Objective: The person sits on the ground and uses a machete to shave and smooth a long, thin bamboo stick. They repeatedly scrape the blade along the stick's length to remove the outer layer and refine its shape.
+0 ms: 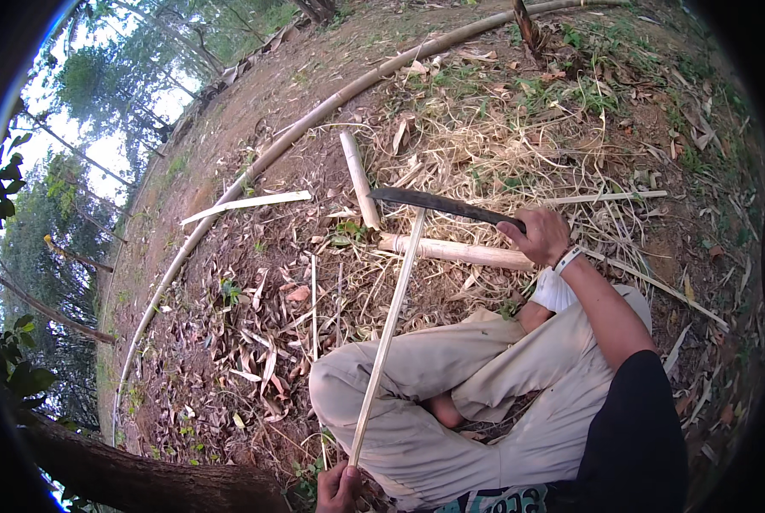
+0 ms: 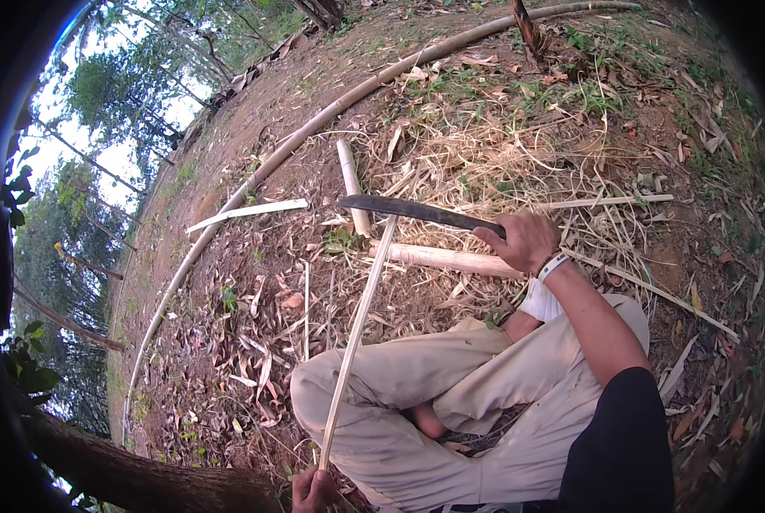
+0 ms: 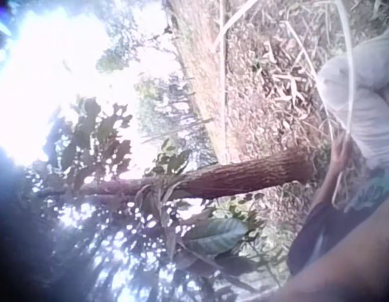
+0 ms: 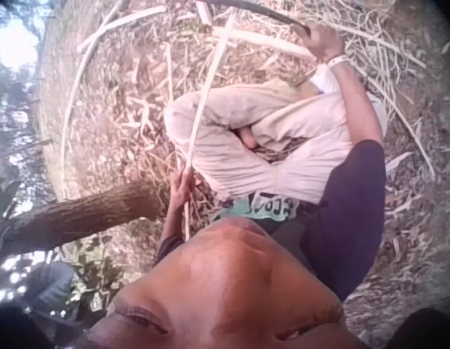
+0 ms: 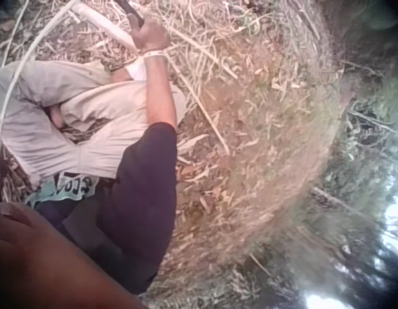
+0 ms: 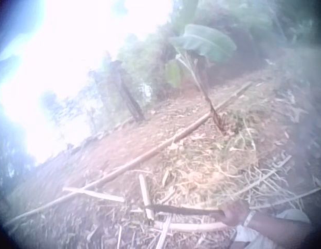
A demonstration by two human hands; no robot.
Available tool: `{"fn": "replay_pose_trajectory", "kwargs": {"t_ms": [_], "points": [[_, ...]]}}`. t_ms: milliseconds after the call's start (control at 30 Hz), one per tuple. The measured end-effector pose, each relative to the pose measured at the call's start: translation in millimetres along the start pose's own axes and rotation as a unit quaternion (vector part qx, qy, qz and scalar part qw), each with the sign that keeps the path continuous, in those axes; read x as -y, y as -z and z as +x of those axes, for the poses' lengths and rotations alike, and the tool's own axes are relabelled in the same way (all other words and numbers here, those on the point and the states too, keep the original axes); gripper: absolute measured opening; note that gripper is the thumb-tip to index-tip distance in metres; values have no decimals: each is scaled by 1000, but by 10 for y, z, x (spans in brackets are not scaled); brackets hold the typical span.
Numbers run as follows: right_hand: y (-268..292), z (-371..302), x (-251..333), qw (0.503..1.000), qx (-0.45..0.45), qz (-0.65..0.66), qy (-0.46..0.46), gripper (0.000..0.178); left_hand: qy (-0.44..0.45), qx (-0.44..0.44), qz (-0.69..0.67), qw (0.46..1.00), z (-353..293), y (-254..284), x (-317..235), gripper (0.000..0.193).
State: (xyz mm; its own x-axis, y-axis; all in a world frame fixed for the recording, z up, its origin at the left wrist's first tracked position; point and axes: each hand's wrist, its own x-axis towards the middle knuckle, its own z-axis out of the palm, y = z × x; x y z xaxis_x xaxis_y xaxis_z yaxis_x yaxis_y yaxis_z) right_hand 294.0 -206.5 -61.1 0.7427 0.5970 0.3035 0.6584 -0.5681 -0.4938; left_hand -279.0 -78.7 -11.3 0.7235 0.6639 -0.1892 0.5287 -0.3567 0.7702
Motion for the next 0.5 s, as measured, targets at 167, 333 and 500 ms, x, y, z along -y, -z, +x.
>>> {"fn": "replay_pose_trajectory", "kwargs": {"t_ms": [167, 333, 500], "points": [[65, 203, -363, 979, -93, 104, -151, 76, 98, -54, -53, 992, -247, 244, -482, 34], [286, -106, 350, 978, -73, 197, 3, 59, -76, -125, 128, 981, 148, -112, -368, 32], [215, -613, 951, 983, -3, 99, 154, 53, -24, -134, 150, 979, 657, -328, -834, 32]]}}
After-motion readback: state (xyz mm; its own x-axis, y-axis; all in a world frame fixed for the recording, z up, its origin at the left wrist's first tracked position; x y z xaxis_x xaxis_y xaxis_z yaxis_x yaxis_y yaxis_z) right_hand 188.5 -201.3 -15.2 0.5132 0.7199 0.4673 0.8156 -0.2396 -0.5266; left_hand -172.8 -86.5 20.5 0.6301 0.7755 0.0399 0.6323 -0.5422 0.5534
